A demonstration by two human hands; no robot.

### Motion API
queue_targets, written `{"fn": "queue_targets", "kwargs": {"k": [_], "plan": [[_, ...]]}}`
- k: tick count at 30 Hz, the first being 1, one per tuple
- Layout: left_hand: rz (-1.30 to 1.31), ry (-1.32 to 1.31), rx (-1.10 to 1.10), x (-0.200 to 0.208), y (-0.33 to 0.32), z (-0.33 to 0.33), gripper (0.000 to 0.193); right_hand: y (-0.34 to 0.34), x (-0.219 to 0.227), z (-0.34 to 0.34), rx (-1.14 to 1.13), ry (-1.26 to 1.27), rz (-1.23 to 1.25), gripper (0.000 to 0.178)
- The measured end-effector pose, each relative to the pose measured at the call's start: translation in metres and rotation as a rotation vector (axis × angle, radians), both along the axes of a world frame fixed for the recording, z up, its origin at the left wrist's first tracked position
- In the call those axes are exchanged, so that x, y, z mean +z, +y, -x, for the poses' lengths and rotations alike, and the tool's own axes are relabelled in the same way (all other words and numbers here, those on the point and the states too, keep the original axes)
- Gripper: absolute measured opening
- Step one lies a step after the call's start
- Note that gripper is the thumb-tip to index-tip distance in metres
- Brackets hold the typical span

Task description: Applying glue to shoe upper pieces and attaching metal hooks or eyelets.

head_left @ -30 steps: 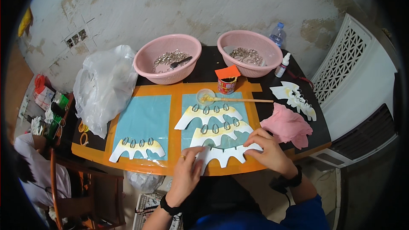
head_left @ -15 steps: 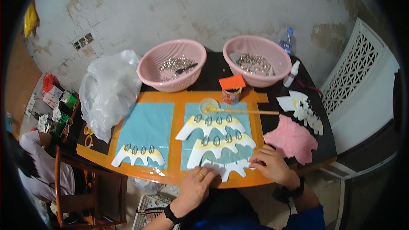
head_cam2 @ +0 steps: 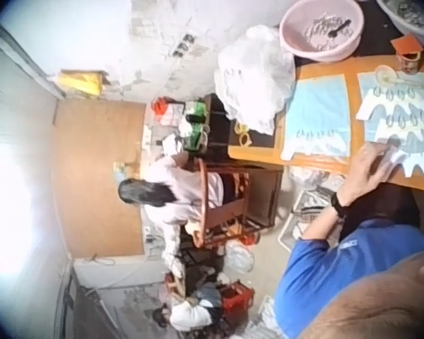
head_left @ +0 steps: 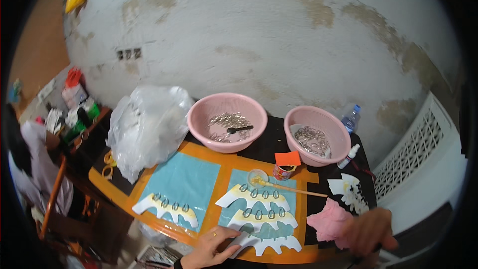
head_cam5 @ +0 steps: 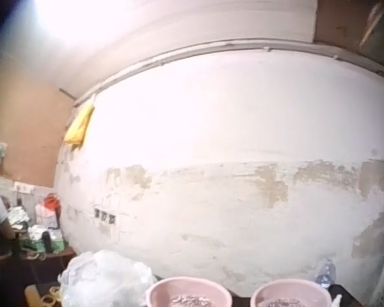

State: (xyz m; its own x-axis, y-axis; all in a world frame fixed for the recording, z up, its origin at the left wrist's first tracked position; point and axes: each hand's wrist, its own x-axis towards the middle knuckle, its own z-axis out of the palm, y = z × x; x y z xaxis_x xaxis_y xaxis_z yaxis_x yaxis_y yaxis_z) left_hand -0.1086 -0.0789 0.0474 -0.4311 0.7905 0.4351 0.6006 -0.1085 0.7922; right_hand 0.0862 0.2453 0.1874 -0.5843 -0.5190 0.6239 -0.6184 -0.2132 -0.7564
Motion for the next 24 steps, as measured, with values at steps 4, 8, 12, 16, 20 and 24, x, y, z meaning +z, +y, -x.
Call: {"fn": "queue_targets", "kwargs": {"k": [4, 8, 12, 16, 20, 24], "plan": [[-0.067, 0.288, 0.076, -0.056, 0.026, 0.010, 0.038, 0.033, -0.032, 0.060, 0.185, -0.203, 0.067, 0.032], [-0.096, 0.336, 0.084, -0.050, 0.039, 0.012, 0.029, 0.005, -0.103, 0.069, 0.287, -0.424, 0.252, 0.032], [-0.113, 0.386, 0.145, -0.052, 0.037, 0.015, 0.038, -0.009, -0.147, 0.062, 0.208, -0.488, 0.351, 0.031], [-0.069, 0.436, 0.123, -0.061, 0.033, 0.011, 0.038, -0.011, -0.162, 0.035, 0.064, -0.510, 0.386, 0.030], [-0.054, 0.447, 0.110, -0.060, 0.035, 0.006, 0.039, -0.014, -0.169, 0.017, -0.067, -0.535, 0.386, 0.029], [-0.051, 0.455, 0.129, -0.058, 0.033, 0.007, 0.041, -0.016, -0.172, 0.015, -0.164, -0.559, 0.366, 0.028]]}}
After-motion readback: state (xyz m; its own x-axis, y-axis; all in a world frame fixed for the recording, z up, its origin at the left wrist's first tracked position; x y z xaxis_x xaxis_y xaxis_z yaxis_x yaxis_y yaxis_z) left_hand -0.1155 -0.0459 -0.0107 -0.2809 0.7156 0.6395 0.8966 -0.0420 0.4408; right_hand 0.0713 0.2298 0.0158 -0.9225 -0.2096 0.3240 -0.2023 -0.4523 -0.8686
